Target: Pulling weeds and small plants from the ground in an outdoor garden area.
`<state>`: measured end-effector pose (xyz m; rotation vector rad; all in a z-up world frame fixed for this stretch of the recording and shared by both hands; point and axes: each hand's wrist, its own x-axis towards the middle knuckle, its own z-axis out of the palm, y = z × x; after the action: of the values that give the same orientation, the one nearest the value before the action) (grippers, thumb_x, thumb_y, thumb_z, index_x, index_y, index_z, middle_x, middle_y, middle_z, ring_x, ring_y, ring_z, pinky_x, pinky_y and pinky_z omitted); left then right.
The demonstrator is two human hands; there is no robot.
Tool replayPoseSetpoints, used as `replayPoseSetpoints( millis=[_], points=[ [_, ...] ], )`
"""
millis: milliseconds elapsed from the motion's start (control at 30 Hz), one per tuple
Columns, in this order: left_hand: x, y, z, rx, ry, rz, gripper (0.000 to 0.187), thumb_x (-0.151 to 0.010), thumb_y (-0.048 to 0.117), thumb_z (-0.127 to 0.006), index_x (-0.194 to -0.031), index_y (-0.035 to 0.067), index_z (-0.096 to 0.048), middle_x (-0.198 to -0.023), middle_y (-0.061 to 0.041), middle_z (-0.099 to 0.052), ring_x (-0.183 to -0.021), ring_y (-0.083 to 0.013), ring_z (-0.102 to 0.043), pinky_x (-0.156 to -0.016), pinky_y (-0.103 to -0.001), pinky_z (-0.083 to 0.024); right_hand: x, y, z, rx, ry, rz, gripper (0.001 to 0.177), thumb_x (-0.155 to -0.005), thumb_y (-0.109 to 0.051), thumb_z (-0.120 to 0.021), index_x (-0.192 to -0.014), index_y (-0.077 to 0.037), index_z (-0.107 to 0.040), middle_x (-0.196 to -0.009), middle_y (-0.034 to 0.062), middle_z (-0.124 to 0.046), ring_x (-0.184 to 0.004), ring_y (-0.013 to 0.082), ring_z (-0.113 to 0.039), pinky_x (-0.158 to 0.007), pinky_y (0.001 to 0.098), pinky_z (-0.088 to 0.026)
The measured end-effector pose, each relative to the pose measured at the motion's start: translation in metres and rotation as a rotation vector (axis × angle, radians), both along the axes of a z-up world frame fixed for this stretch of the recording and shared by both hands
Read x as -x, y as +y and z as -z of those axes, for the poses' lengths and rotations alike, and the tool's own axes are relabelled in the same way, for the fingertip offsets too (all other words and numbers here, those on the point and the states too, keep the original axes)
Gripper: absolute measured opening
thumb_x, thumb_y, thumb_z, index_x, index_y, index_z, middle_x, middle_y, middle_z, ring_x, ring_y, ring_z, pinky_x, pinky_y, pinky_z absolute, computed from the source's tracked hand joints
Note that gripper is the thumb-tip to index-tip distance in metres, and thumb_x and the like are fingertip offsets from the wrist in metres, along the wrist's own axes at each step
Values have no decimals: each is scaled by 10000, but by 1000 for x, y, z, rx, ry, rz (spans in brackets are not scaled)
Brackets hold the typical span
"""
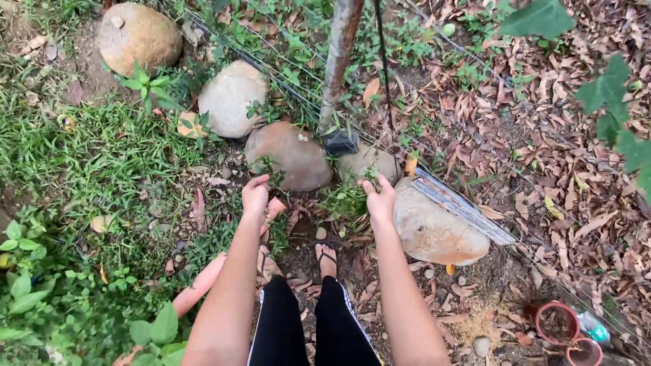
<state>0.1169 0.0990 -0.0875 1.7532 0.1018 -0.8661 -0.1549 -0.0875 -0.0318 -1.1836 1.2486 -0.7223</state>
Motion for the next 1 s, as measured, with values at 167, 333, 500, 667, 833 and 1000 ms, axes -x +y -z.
replayPoseSetpoints(
  millis=[167, 333, 500, 667, 833, 1000],
  points=[
    [-15, 14, 23, -111, -79, 104, 388, -824, -16, -580, -1176, 29, -736, -1076, -100, -752, -952, -169, -674, -880, -286, -512, -61, 37, -2, -68, -25, -48, 309, -929, 34, -649, -1237, 13, -666, -1036, 62, -772, -949, 121, -694, -895, 257, -508],
    [-50, 59, 67, -164, 28, 184, 412, -809, 14, -559, -1186, 42, -723, -1023, -87, -745, -825, -176, -641, -758, -314, -509, -116, 74, 23, -63, 42, -30, 304, -927, 42, -648, -1231, 22, -662, -1016, 74, -784, -945, 121, -693, -888, 253, -502],
    [-105, 87, 100, -275, -41, 207, 378, -844, 51, -573, -1185, 44, -736, -983, -79, -739, -820, -160, -620, -760, -300, -500, -163, 82, 57, -18, 139, -76, 264, -923, 5, -693, -1186, 14, -670, -1042, 73, -795, -953, 145, -709, -867, 269, -519],
    [-133, 98, 147, -175, 52, 138, 356, -923, 260, -674, -1209, 59, -741, -1043, -34, -747, -908, -138, -617, -811, -279, -481, -197, 101, 100, -17, 228, -121, 374, -890, -31, -706, -1262, -35, -661, -1124, 69, -769, -1035, 162, -698, -917, 283, -505],
    [-131, 38, -8, -139, 246, 191, 536, -887, 443, -690, -1347, 173, -636, -1270, 25, -656, -1174, -125, -549, -922, -370, -421, -242, 117, 79, 16, 331, -165, 416, -847, -103, -783, -1249, -45, -692, -1168, 108, -747, -1046, 184, -712, -926, 306, -530],
    [-116, 41, -21, 19, 327, 230, 567, -868, 397, -741, -1374, 198, -579, -1224, -47, -667, -1163, -187, -582, -987, -385, -436, -289, 160, 30, -102, 311, -400, 304, -845, -113, -760, -1143, -57, -741, -1044, 99, -796, -920, 165, -729, -839, 331, -560]
  ],
)
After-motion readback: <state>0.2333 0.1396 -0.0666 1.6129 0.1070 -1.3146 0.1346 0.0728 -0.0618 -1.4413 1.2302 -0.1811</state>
